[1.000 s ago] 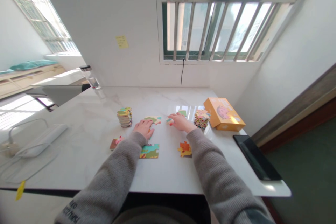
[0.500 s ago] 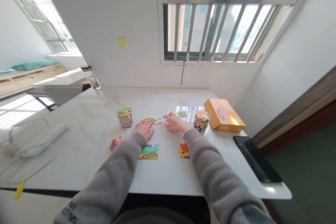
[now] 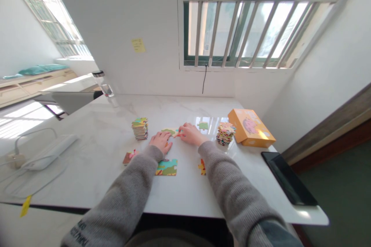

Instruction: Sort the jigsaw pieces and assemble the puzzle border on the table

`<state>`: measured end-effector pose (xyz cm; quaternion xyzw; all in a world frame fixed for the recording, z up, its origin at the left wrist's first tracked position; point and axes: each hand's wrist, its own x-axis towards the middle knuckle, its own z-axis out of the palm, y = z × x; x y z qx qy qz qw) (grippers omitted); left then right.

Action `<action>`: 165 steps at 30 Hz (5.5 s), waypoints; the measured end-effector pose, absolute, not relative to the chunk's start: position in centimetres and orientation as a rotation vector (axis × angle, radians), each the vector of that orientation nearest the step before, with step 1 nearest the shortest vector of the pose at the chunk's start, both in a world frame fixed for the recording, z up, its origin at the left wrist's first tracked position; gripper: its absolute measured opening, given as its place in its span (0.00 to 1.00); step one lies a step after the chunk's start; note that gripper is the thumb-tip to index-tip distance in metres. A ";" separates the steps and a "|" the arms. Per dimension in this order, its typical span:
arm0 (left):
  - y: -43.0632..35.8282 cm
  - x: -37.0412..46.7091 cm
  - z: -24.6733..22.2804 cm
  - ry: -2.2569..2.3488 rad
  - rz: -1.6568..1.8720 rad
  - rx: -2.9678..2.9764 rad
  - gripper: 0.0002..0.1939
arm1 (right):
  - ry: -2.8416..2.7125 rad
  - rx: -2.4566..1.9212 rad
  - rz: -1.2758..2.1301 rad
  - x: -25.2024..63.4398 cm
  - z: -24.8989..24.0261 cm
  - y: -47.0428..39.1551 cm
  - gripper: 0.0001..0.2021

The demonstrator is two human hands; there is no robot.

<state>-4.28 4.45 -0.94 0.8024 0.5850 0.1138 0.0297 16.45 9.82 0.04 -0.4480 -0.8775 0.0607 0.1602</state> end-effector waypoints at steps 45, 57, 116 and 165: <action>-4.3 -1.5 0.4 1.333 0.321 2.764 0.11 | -2.310 -1.239 0.400 23.7 0.3 -0.4 0.15; -4.9 -2.0 0.1 1.315 0.497 2.706 0.10 | -2.303 -1.249 0.432 23.7 0.1 -0.4 0.15; 1.5 -5.4 1.1 0.966 1.022 2.555 0.18 | -2.352 -1.250 0.397 23.8 -0.1 -0.3 0.15; -5.7 -6.6 -2.0 1.039 0.861 2.652 0.12 | -2.501 -1.078 0.396 19.3 2.1 -6.8 0.16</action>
